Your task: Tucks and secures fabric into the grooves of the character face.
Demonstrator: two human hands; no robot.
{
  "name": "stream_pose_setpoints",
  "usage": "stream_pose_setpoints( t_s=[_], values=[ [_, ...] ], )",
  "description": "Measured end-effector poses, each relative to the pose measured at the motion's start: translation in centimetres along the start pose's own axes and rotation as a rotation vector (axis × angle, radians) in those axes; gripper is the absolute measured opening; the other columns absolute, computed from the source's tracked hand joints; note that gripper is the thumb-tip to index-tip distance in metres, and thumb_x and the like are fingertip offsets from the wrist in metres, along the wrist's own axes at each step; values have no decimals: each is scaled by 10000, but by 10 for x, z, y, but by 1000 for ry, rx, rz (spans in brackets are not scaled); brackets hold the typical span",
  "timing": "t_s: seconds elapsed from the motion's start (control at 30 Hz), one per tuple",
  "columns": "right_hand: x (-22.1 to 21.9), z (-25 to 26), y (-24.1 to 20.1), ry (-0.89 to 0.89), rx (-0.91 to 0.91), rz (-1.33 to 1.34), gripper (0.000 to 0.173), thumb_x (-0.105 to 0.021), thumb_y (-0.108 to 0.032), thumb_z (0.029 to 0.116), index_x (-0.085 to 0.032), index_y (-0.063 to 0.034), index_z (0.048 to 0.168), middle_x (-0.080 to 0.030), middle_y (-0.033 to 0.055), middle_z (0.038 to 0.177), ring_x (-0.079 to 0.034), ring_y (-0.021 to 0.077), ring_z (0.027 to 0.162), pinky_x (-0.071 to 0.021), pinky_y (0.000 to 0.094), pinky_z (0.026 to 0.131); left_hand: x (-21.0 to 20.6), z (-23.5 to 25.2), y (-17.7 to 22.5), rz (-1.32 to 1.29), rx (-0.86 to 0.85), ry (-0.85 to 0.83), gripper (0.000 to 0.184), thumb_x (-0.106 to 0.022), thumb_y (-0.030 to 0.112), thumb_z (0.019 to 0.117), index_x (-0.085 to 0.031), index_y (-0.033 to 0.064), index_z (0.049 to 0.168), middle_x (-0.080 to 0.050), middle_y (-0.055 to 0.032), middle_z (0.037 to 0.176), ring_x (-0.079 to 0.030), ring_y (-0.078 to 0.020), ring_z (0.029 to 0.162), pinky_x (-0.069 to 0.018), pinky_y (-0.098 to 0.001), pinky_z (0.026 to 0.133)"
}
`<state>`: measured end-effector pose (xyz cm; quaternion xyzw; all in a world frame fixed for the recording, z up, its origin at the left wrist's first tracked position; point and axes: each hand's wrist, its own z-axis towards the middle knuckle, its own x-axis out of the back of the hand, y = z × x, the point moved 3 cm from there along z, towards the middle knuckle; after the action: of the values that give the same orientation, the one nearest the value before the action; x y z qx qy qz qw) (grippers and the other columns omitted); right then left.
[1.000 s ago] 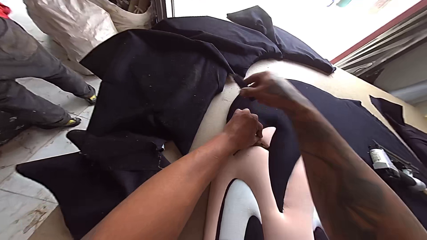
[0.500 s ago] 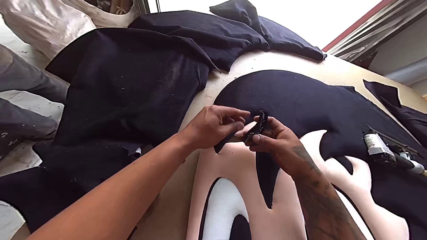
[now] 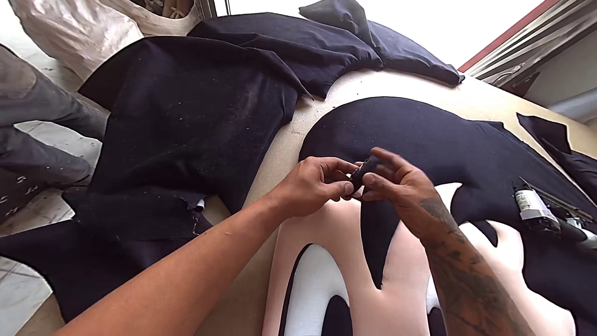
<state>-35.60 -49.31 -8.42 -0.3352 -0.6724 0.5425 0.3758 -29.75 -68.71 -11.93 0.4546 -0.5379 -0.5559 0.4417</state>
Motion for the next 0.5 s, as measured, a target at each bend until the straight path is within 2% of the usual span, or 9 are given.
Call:
stream_pose_setpoints(
  t_s=[0.03, 0.07, 0.13, 0.2, 0.23, 0.3, 0.37, 0.43, 0.5],
  values=[
    [4, 2, -3, 34, 14, -41, 676, -750, -52, 908, -465, -112, 1518, -727, 142, 1157, -751, 275, 915, -663, 396, 732, 2, 1, 0, -56, 23, -14, 295, -636, 70, 1004, -689, 63, 1295, -770, -81, 1044, -746, -182, 874, -636, -331, 803],
    [8, 3, -5, 57, 40, -95, 673, -759, -43, 895, -499, -132, 1510, -734, 133, 1124, -748, 264, 867, -657, 379, 688, 4, 2, 0, -102, 57, -29, 295, -616, 66, 1015, -687, 46, 1300, -762, -103, 1066, -740, -192, 895, -627, -336, 817],
    [13, 3, -6, 65, 101, -283, 470, -779, -93, 901, -674, -167, 1354, -760, 85, 1019, -731, 221, 740, -635, 346, 595, 11, 4, 6, -97, 159, -27, 310, -629, 66, 1013, -688, 64, 1317, -763, -107, 1072, -746, -184, 902, -629, -331, 830],
    [14, 1, 0, 76, 123, -503, 293, -784, -217, 917, -749, -235, 1208, -760, 4, 896, -686, 149, 643, -575, 313, 519, 16, 5, 9, 16, 243, -6, 376, -649, 84, 1007, -660, 153, 1377, -774, -78, 1053, -758, -172, 868, -638, -327, 789],
    [15, 0, 4, 87, 124, -602, 227, -779, -292, 922, -766, -268, 1148, -751, -34, 840, -665, 121, 618, -553, 320, 513, 18, 6, 9, 91, 265, 15, 379, -659, 101, 1005, -667, 201, 1370, -786, -47, 1035, -763, -159, 838, -640, -327, 750],
    [16, -1, 13, 113, 118, -798, 190, -734, -449, 931, -776, -313, 1058, -739, -100, 812, -673, 67, 669, -572, 362, 599, 23, 6, 10, 268, 264, 67, 297, -685, 140, 993, -719, 232, 1274, -792, 25, 1019, -764, -121, 818, -652, -340, 727],
    [15, -2, 20, 130, 101, -958, 253, -694, -522, 935, -785, -298, 1007, -704, -101, 844, -667, 72, 756, -574, 403, 680, 30, 7, 16, 559, 229, 136, 203, -699, 236, 982, -770, 306, 1160, -787, 119, 964, -737, -41, 802, -630, -345, 751],
    [11, -4, 24, 119, 64, -1064, 287, -677, -542, 942, -793, -283, 984, -686, -75, 847, -661, 105, 798, -556, 430, 706, 33, 9, 20, 778, 187, 150, 173, -688, 305, 980, -783, 375, 1106, -775, 163, 954, -709, 0, 858, -589, -374, 815],
    [6, -6, 25, 126, 62, -1129, 299, -659, -554, 949, -804, -294, 965, -687, -73, 815, -667, 113, 788, -550, 440, 686, 31, 13, 18, 901, 148, 88, 160, -692, 357, 967, -789, 406, 1084, -763, 170, 940, -695, 2, 868, -578, -385, 803]
  ],
)
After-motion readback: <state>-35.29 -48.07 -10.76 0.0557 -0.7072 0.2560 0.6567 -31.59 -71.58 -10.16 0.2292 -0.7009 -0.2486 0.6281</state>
